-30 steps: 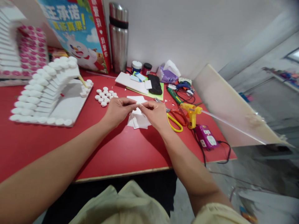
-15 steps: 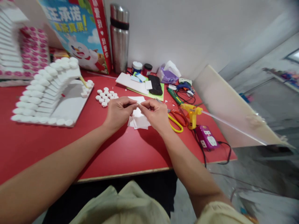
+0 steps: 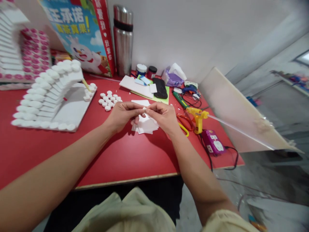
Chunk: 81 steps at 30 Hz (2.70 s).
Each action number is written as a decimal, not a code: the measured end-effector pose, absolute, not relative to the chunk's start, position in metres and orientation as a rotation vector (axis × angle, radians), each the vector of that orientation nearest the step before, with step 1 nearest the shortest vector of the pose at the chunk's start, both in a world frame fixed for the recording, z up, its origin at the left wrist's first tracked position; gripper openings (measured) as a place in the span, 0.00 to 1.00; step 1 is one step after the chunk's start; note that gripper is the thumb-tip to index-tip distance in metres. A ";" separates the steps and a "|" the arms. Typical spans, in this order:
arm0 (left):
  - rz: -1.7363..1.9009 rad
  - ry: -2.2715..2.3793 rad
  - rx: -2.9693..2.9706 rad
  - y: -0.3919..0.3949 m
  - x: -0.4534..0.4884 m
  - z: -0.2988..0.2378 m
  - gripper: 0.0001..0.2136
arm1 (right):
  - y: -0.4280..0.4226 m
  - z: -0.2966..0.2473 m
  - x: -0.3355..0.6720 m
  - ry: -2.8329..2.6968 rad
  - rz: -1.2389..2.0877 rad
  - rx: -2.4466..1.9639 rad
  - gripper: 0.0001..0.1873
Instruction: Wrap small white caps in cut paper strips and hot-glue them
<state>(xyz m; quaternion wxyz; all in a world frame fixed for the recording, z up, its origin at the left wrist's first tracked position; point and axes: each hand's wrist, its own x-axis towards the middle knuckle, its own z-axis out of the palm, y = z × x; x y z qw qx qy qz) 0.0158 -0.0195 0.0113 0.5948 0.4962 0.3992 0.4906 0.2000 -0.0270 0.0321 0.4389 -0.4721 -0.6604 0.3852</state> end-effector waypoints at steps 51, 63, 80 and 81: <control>1.130 1.109 1.415 -0.012 0.023 -0.006 0.06 | -0.024 0.012 0.182 -2.103 0.076 -1.547 0.06; 1.152 1.065 1.102 -0.009 0.013 0.013 0.07 | -0.010 0.025 0.220 -1.895 0.637 -1.120 0.06; 1.128 0.972 1.187 -0.006 0.006 0.017 0.06 | -0.021 0.046 0.226 -1.715 0.896 -0.987 0.08; 1.112 0.967 1.241 -0.008 0.006 0.018 0.06 | -0.019 0.045 0.225 -1.592 0.961 -1.022 0.12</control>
